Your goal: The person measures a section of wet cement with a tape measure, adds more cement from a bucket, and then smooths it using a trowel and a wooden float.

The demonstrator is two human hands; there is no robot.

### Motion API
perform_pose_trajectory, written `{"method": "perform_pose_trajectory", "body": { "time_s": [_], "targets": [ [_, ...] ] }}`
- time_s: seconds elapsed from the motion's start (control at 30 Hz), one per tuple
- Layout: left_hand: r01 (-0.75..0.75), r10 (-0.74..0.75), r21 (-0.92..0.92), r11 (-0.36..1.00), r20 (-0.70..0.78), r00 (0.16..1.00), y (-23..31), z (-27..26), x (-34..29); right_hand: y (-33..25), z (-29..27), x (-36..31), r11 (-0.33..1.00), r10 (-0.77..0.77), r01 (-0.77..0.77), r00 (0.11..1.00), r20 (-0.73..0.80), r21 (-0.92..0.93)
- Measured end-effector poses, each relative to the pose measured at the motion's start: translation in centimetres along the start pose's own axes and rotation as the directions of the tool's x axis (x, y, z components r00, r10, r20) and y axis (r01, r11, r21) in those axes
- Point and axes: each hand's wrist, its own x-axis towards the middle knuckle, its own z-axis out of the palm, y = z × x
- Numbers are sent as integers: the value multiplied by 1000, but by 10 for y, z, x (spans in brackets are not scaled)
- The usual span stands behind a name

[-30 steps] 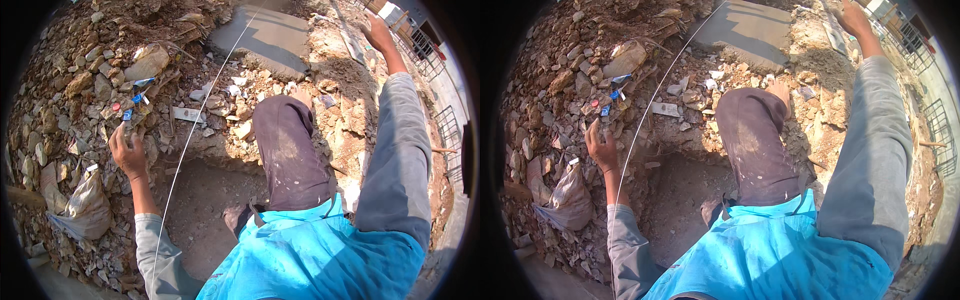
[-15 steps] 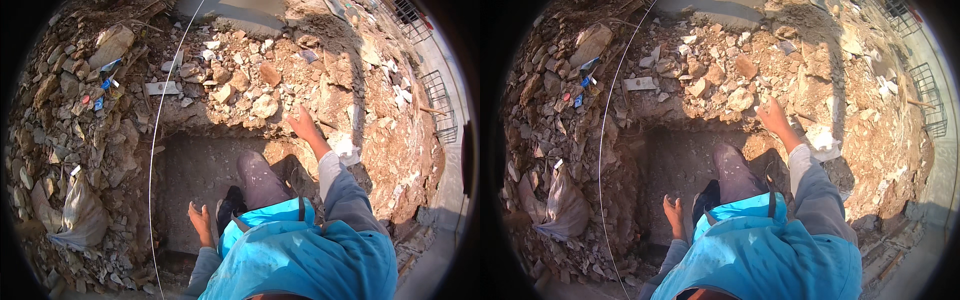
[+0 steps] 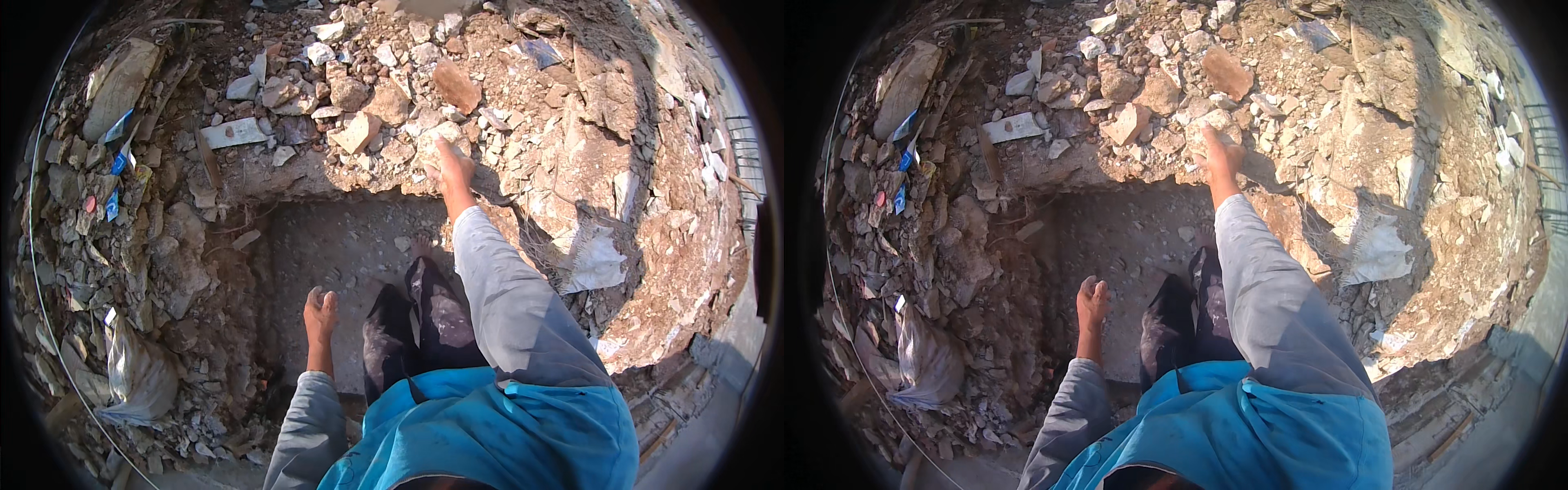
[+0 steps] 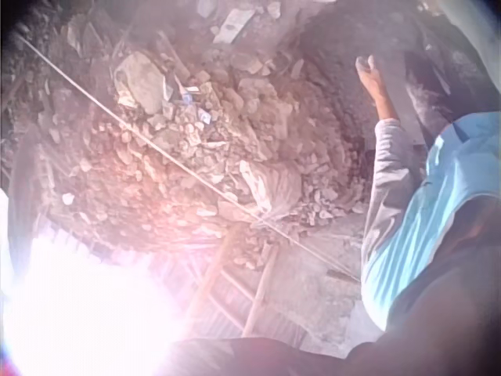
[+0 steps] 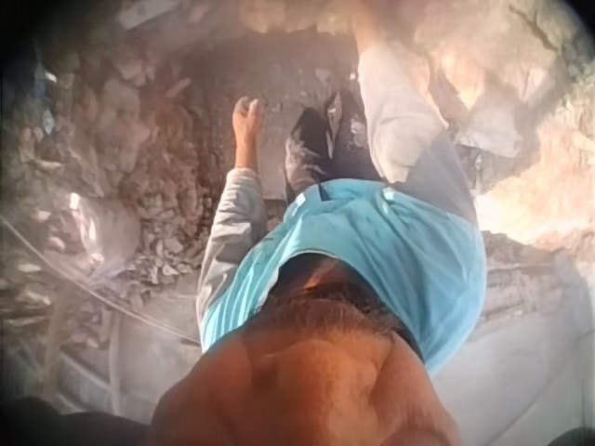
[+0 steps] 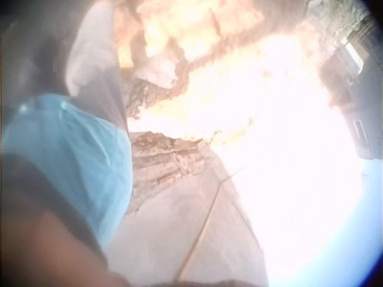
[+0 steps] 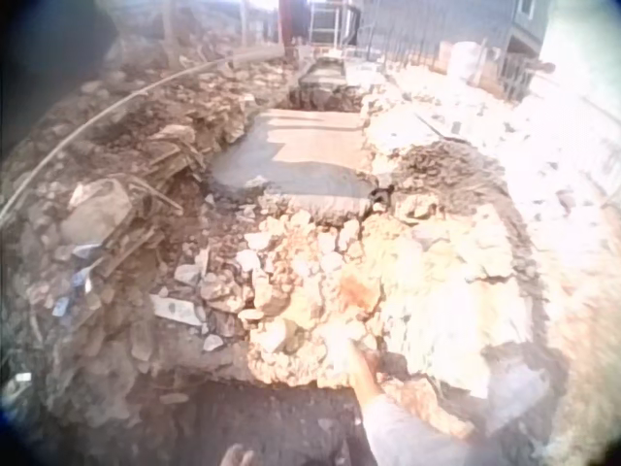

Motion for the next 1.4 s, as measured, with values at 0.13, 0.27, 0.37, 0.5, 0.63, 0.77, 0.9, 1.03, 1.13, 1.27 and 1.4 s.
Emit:
{"method": "perform_pose_trajectory", "body": {
  "time_s": [0.13,0.27,0.37,0.5,0.63,0.77,0.9,1.03,1.13,1.27,1.4],
  "targets": [
    [69,-7,-387,919,160,987,136,73,75,-25,19,4,982,-90,79,994,56,173],
    [-20,66,-500,866,75,995,239,131,128,-45,9,31,989,-78,87,994,82,-119],
    [44,-40,-480,876,18,999,284,155,149,-15,5,54,992,-52,55,998,34,-110],
    [100,-218,-370,924,-292,931,284,172,182,-12,12,52,994,-46,38,996,80,102],
    [137,-233,-265,954,-376,897,310,174,156,-72,-4,-5,949,-294,236,905,308,210],
    [131,-173,-127,983,-422,890,300,176,165,-174,33,-28,788,-577,593,614,539,168],
    [157,-106,59,986,-499,860,302,167,157,-270,108,-34,-9,-831,1000,-10,557,4],
    [84,-39,70,994,-487,873,305,153,158,-270,174,2,-245,-793,937,-46,608,-249],
    [-128,161,112,986,-387,908,312,148,138,-202,184,81,-251,-300,680,622,723,-689],
    [-524,618,330,785,-367,695,352,77,143,-150,165,88,-41,-463,801,514,722,-597],
    [-492,837,705,511,-278,471,426,4,224,-137,91,61,12,-669,876,365,647,-482]
  ]
}}
